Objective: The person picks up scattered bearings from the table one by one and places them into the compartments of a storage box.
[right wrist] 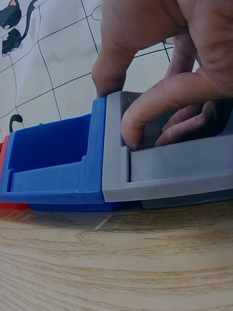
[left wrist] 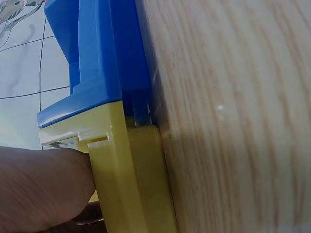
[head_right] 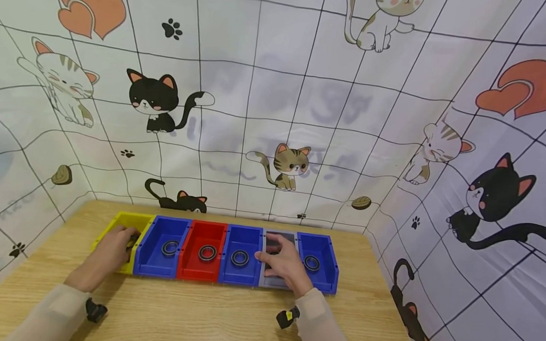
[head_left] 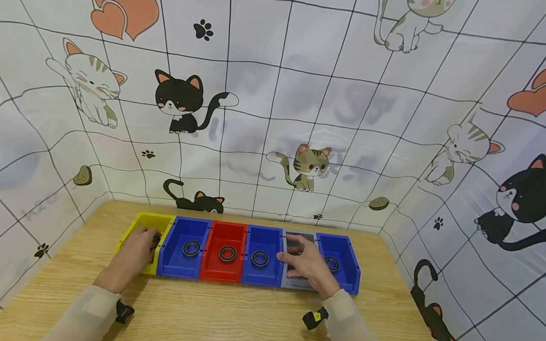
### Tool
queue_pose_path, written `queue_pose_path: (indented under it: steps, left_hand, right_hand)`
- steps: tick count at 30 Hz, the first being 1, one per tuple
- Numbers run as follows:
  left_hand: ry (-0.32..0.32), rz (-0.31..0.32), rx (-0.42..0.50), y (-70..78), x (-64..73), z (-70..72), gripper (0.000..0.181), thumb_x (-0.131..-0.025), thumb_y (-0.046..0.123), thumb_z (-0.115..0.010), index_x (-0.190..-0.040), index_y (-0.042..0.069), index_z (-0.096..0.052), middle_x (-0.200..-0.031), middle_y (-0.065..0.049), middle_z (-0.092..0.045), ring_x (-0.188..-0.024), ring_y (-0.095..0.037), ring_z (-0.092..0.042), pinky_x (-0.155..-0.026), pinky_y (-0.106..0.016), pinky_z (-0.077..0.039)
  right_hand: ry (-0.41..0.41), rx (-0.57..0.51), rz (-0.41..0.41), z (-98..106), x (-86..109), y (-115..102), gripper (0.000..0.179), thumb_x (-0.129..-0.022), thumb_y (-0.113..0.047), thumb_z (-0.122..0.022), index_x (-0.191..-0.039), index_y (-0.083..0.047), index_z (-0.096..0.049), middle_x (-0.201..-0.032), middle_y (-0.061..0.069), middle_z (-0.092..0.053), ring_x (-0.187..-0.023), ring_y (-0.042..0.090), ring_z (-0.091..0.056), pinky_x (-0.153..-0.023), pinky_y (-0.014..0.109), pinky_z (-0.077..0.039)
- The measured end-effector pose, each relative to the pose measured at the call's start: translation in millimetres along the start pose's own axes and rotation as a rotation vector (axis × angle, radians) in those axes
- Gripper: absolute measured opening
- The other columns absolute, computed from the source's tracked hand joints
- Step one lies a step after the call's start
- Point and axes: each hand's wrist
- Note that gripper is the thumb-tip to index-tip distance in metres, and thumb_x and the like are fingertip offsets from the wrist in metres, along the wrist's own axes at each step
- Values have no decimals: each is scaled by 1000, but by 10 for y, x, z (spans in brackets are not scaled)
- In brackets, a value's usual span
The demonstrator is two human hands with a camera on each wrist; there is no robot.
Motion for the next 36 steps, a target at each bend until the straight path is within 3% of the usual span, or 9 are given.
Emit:
queue_pose_path:
  steps: [11,17,23,31,36]
  left_hand:
    - [5,3,3,25,39,44,30,-94,-11,-85,-121,-14,-74,-114,-37,-71,-99,-46,-74,-90,-64,-67]
    - [30,-22,26,28,65,92,28,-96,-9,-85,-122,-14,-74,-116,-36,-72,-102,-47,-75,-91,-64,-68]
    - [53,-7,39,61,111,136,29,-97,-7,-83,-123,-14,-74,-116,-35,-71,-100,-44,-74,-90,-64,-67]
    - [86,-1,41,199,285,222,30,-100,-1,-83,-127,-9,-75,-118,-31,-73,-93,-38,-75,-85,-61,-68]
    - [122,-27,1,277,423,259,33,-100,3,-84,-131,-6,-75,-119,-31,-74,-92,-38,-76,-80,-60,-69]
  right_hand:
    - [-2,2,-1,-25,-11,-27,78,-103,-19,-91,-173,-15,-56,-161,32,-62,-109,27,-82,-75,43,-74]
    - [2,-8,2,-36,-25,-23,77,-104,-19,-91,-173,-15,-56,-161,32,-61,-112,28,-83,-75,43,-74]
    - [7,-2,3,-25,-39,-27,77,-104,-19,-91,-173,-15,-56,-161,32,-62,-111,28,-83,-74,43,-74]
    - [16,3,6,-9,-1,-1,76,-105,-21,-90,-173,-16,-56,-162,32,-62,-111,27,-83,-75,43,-74]
    - [46,45,40,-25,54,8,72,-106,-23,-89,-171,-18,-58,-159,28,-67,-97,25,-83,-71,39,-72]
Point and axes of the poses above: each hand's wrist, its own x-axis away from the middle knuckle, its own z-axis out of the back of the hand, y = z × x
